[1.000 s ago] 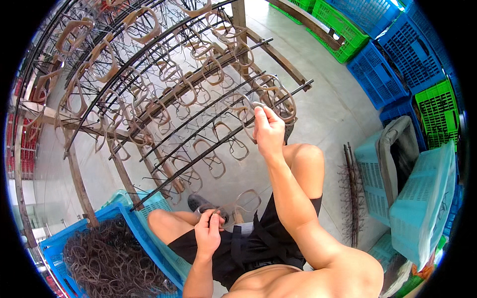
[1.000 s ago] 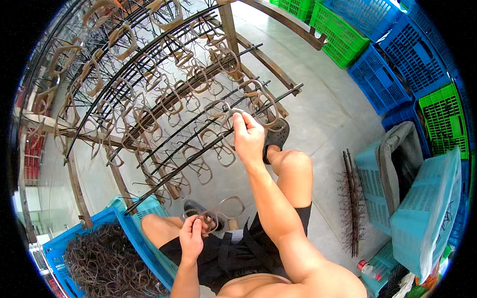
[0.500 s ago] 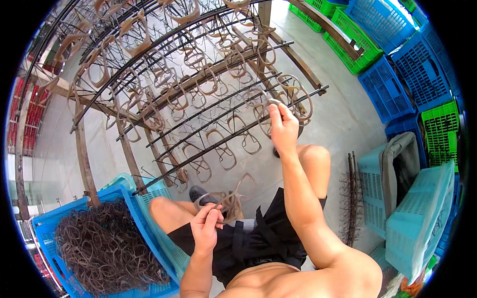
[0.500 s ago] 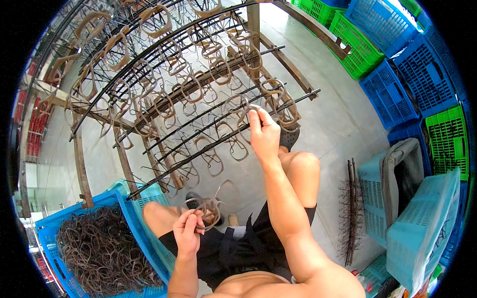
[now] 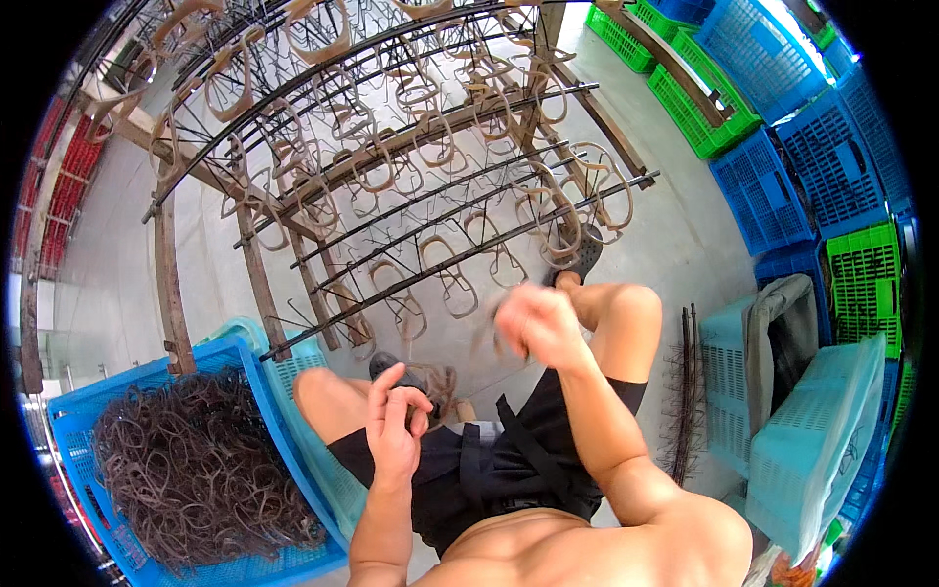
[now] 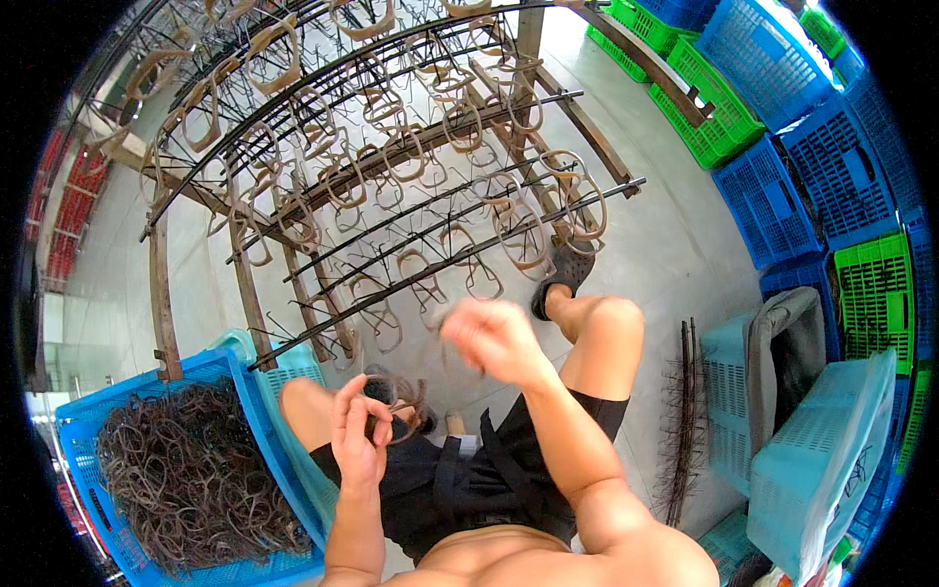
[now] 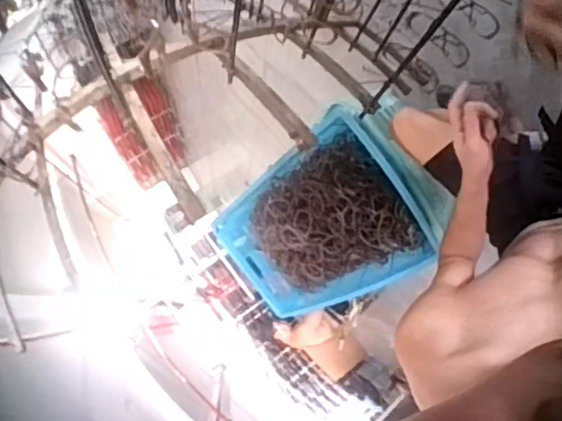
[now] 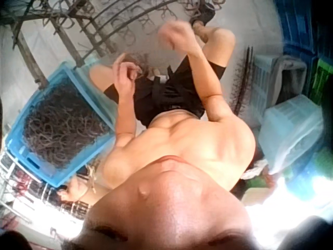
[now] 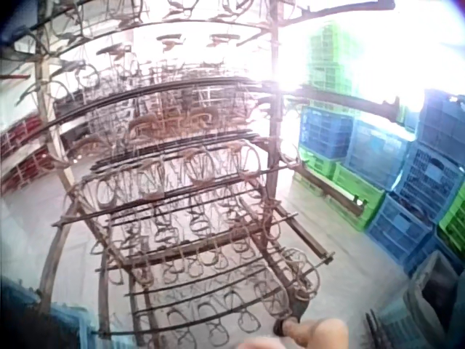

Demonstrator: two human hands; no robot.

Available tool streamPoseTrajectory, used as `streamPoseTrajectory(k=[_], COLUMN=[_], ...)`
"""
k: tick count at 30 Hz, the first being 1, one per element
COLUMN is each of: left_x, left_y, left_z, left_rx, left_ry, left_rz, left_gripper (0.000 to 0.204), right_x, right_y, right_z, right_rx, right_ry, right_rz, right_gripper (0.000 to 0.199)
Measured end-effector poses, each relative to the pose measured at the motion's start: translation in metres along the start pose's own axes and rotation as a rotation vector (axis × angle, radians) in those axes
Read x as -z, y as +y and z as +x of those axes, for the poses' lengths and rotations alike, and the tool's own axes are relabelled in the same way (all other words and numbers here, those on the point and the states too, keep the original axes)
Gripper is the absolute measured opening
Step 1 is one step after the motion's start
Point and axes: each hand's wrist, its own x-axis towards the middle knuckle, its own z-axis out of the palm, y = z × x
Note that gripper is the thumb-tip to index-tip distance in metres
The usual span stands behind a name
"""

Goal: The person sits on the floor and repeatedly picks up dark wire pieces from a blue basket, then threads and twists them onto a metal rack to form hooks. The person handles the wires by hand and places the finished hooks onto the rack.

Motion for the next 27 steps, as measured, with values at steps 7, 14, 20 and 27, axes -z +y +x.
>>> streamPoseTrajectory(k=[7,14,20,27], left_x=[-0.001,0.023,0.014,0.037], left_y=[0.011,-0.004,-0.001,-0.002], left_z=[-0.006,-0.002,0.005,-0.011], left_rx=[0.012,0.184,-0.301,0.05], left_ry=[-0.017,-0.088,-0.202,0.024], left_rz=[0.362,0.376,0.719,0.175], left_gripper=[0.066,0.036,0.023,0.02], right_x=[-0.023,-0.017,-0.042,-0.024], right_y=[0.032,0.026,0.031,0.042], right_z=[0.068,0.074,0.075,0.076], right_rx=[0.055,0.004,0.011,0.067], right_ry=[0.843,0.751,0.747,0.728], right_rz=[0.159,0.239,0.076,-0.271], right_gripper=[0.023,0.021,0.02,0.017])
